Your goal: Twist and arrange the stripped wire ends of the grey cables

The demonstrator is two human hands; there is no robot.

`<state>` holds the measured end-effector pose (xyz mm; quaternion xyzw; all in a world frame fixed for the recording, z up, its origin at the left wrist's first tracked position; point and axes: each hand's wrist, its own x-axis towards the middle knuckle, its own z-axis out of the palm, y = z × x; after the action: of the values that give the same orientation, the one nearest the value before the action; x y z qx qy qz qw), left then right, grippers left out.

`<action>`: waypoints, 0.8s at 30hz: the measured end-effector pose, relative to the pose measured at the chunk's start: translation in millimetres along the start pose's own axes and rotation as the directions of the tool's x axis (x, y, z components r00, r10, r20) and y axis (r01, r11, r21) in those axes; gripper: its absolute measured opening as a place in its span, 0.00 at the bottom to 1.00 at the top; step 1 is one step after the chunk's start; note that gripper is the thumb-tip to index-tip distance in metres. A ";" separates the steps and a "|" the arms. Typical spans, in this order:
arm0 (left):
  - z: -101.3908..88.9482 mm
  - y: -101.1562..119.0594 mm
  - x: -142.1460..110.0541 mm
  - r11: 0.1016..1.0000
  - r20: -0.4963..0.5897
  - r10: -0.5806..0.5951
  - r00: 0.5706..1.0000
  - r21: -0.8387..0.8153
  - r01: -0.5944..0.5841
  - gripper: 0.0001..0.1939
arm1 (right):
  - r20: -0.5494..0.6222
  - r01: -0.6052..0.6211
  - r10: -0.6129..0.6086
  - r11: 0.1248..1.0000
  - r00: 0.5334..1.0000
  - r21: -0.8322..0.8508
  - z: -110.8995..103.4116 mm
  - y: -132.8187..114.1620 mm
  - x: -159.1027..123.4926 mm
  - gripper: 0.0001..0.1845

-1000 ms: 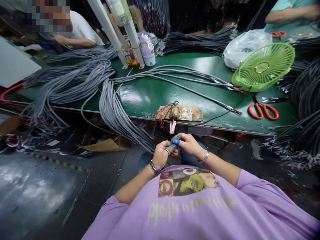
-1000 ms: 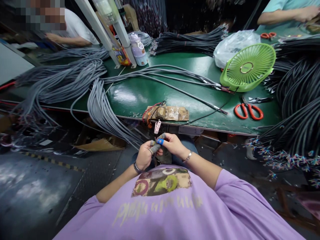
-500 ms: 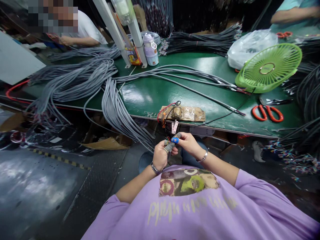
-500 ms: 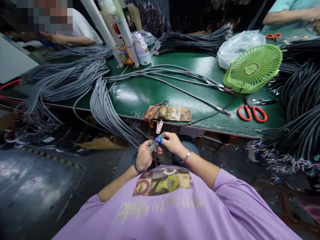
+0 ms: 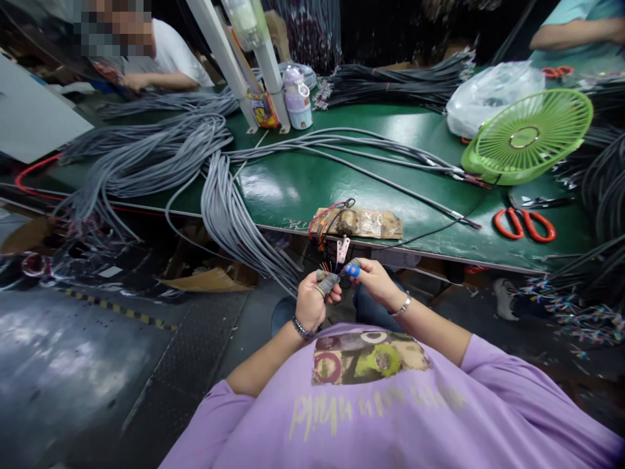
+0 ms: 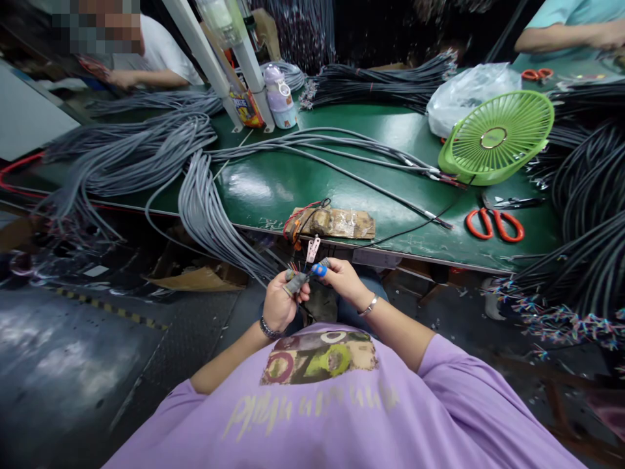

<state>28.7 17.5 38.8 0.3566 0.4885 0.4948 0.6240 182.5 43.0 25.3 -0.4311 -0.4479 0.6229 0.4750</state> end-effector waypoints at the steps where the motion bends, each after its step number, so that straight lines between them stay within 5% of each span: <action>1: -0.8 1.7 0.7 1.000 0.005 0.004 1.000 0.002 -0.004 0.13 | -0.015 -0.040 0.040 0.998 0.999 0.053 -1.7 0.3 2.8 0.23; 8: 0.8 8.1 5.3 0.999 0.129 -0.043 0.991 -0.017 0.046 0.14 | 0.104 -0.323 0.306 0.867 0.946 0.379 -3.0 -9.0 33.3 0.26; 15: 6.7 6.5 13.2 0.997 0.162 -0.074 0.984 -0.016 0.077 0.15 | 0.176 -0.304 0.249 0.794 0.952 0.526 10.3 -9.2 41.7 0.23; 24: 8.4 -1.2 20.0 0.996 0.164 -0.093 0.982 0.001 0.094 0.13 | 0.050 -0.256 0.283 0.760 0.958 0.597 19.9 -10.6 46.1 0.21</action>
<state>37.8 36.9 34.8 0.3705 0.4499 0.4356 0.6860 157.4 86.7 35.0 -0.3325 -0.1516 0.7842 0.5015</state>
